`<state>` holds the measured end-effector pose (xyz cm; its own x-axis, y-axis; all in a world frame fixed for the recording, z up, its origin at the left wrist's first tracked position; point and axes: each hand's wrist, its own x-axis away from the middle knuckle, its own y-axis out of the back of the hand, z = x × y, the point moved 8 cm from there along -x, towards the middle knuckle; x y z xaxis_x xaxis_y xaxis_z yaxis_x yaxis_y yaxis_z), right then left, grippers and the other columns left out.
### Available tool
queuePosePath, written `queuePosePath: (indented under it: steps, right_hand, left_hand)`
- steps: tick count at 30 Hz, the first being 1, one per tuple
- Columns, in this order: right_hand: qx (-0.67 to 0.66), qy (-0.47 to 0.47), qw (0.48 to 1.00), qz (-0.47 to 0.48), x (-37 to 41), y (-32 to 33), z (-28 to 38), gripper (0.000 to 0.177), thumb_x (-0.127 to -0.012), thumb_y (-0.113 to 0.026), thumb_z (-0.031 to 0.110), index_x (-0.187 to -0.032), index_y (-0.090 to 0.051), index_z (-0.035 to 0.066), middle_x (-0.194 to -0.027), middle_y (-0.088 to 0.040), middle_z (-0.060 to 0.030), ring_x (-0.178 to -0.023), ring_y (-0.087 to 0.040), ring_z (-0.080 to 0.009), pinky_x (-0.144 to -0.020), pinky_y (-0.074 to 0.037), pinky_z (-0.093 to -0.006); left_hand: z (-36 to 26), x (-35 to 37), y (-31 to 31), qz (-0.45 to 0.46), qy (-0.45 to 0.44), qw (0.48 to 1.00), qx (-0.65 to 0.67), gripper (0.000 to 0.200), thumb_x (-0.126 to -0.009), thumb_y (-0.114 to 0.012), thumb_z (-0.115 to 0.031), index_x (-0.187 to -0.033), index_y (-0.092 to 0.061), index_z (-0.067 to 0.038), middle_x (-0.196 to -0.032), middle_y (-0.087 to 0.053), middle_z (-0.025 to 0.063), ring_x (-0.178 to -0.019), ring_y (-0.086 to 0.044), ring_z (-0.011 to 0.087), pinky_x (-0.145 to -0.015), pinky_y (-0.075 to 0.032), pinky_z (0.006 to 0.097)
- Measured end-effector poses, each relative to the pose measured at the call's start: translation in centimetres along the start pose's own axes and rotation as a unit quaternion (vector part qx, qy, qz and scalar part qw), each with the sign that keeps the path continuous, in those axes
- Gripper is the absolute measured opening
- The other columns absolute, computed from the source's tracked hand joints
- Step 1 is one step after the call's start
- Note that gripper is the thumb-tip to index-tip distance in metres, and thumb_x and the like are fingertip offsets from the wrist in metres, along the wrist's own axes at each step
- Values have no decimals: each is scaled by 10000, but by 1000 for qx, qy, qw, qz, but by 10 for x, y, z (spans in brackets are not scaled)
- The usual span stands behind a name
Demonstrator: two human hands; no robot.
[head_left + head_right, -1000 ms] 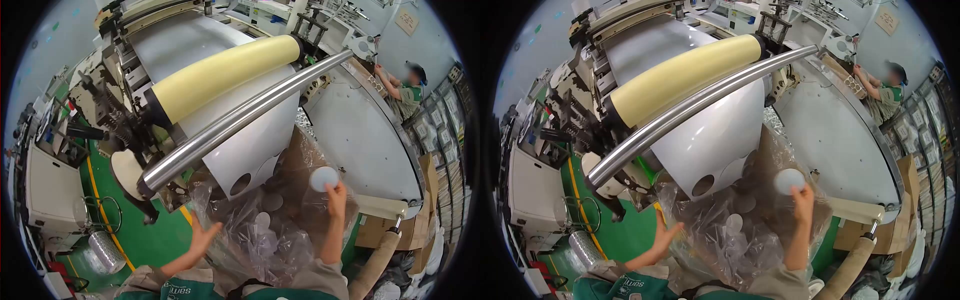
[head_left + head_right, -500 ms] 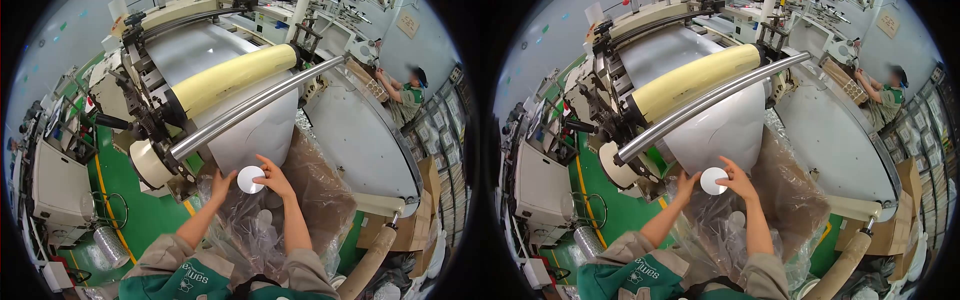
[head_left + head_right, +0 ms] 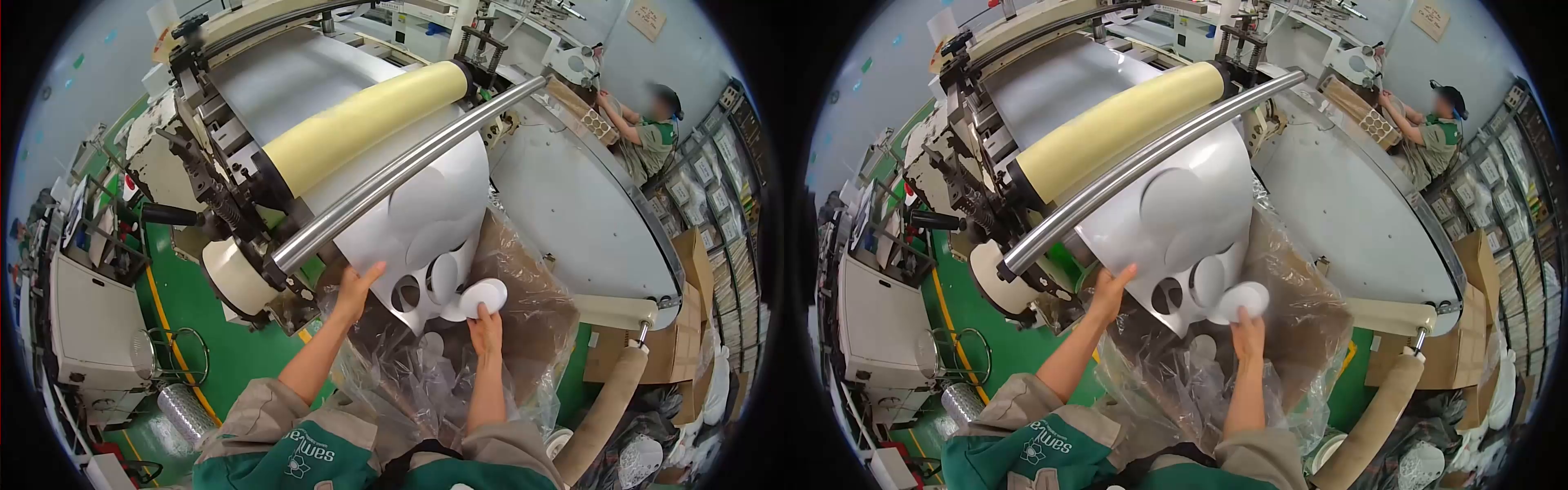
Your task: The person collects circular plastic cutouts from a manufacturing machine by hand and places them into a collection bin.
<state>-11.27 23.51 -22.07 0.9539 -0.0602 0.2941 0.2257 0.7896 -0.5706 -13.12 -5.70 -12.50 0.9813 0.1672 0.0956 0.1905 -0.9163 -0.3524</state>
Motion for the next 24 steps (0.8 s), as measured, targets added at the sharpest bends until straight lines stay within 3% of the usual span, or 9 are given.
queuePosePath:
  steps: [4,5,7,8,11,13,18,21,24]
  right_hand:
    - [200,22,952,232,3,-133,16,487,-726,-654,3,-1179,-476,-12,-1122,-550,-57,-989,-520,-135,-865,-412,-284]
    - [233,15,936,264,-1,-149,7,374,-732,-680,77,-1072,-560,-18,-984,-589,-33,-858,-532,-109,-744,-424,-251]
    - [287,-72,925,238,-26,-125,-35,290,-737,-689,116,-971,-609,-36,-900,-597,-22,-782,-521,-99,-707,-416,-241]
    - [317,-31,934,164,-37,-100,-42,221,-742,-693,137,-862,-636,-39,-810,-601,-24,-722,-516,-91,-676,-413,-244]
    - [-85,-63,994,1,-25,-38,-46,372,-812,-616,120,-1123,-500,-46,-1066,-566,-114,-955,-544,-182,-818,-409,-298]
    - [-83,-23,994,-62,-16,-19,-32,426,-843,-565,100,-1214,-408,-38,-1175,-503,-132,-1073,-500,-235,-900,-387,-334]
    - [145,124,952,238,1,-191,52,318,-777,-587,-22,-1091,-536,-24,-1232,-500,-107,-1096,-492,-203,-945,-364,-316]
    - [204,70,905,367,-4,-237,43,300,-764,-605,-17,-1060,-552,-6,-1129,-571,-72,-1009,-536,-176,-901,-395,-300]
    - [157,24,962,223,-26,-164,9,193,-776,-621,45,-955,-598,-24,-982,-601,-71,-842,-564,-126,-758,-444,-290]
  left_hand:
    - [43,15,-6,59,53,995,-57,281,-855,-578,-219,-1016,-611,9,-988,-614,21,-907,-542,97,-828,-406,261]
    - [54,21,-9,81,76,992,-51,286,-866,-564,-223,-1026,-606,10,-997,-612,17,-914,-540,95,-831,-405,260]
    - [54,30,-7,67,119,990,44,325,-877,-549,-259,-1068,-581,1,-1063,-592,32,-970,-535,107,-853,-403,270]
    - [48,29,-4,49,125,988,72,343,-869,-561,-271,-1076,-571,1,-1069,-587,43,-974,-536,115,-858,-400,269]
    - [3,14,7,-33,33,999,23,376,-842,-603,-275,-1079,-549,13,-1054,-585,63,-936,-537,119,-813,-411,257]
    - [-25,-5,16,-51,-49,997,7,340,-844,-603,-249,-1062,-560,8,-1031,-592,54,-908,-537,108,-774,-421,253]
    - [-35,-9,4,-46,-94,994,-9,235,-853,-591,-203,-989,-603,-12,-962,-610,27,-883,-533,83,-772,-411,245]
    - [-13,-2,4,30,-53,998,5,191,-844,-575,-127,-1000,-613,-24,-969,-616,17,-912,-535,78,-827,-396,244]
    - [-10,18,-17,150,49,987,16,408,-819,-535,-71,-1221,-479,-25,-1155,-557,76,-1064,-504,141,-923,-357,275]
